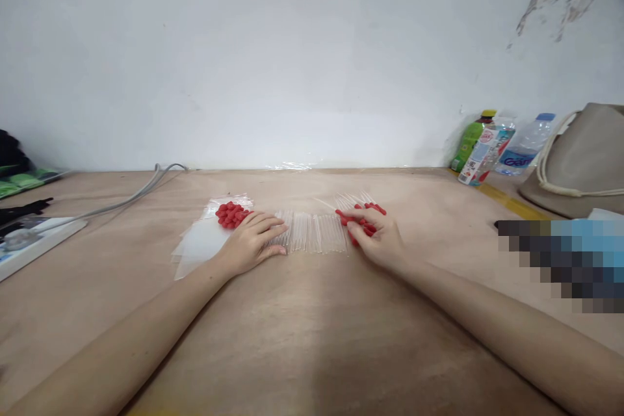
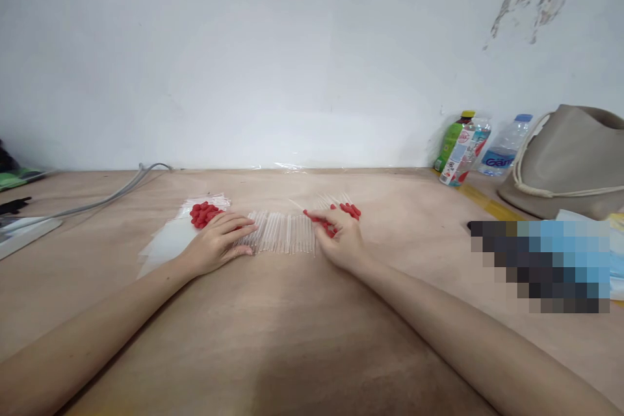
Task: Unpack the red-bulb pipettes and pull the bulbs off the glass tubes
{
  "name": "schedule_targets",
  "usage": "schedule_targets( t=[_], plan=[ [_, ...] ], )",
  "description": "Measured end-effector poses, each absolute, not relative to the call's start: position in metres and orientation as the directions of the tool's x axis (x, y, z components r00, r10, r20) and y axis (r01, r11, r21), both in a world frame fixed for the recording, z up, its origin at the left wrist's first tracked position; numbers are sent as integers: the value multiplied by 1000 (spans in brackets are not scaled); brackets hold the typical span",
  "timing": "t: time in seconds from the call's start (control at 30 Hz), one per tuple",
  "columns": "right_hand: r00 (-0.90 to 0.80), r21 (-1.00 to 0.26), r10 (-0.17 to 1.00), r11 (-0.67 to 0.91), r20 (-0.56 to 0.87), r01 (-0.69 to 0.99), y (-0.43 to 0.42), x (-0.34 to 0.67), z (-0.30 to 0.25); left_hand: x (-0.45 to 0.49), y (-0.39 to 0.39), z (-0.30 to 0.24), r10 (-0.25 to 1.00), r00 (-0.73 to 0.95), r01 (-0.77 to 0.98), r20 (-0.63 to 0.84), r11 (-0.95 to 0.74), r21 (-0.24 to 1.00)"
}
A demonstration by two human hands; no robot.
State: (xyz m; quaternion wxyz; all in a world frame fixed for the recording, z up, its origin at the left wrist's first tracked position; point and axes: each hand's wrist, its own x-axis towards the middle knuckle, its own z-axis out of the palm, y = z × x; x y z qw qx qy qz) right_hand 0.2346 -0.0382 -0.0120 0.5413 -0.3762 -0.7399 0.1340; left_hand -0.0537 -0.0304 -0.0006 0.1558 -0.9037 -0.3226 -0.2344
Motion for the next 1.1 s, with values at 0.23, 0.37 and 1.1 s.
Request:
schedule_targets(
  t=[0.23, 0.37, 1.1],
  plan=[
    [-390, -376, 534, 830, 750, 412, -52, 230, -19, -19, -43, 7, 391, 590, 702, 706, -681, -210],
    [-464, -352, 512, 851, 723, 390, -52, 230, -20, -2, -44, 4, 328, 692, 628, 643, -714, -311],
    [-562, 168, 191, 835, 805, 525, -53, 212, -19, 10, -58, -5, 263, 675, 575, 689, -772, -269]
  ],
)
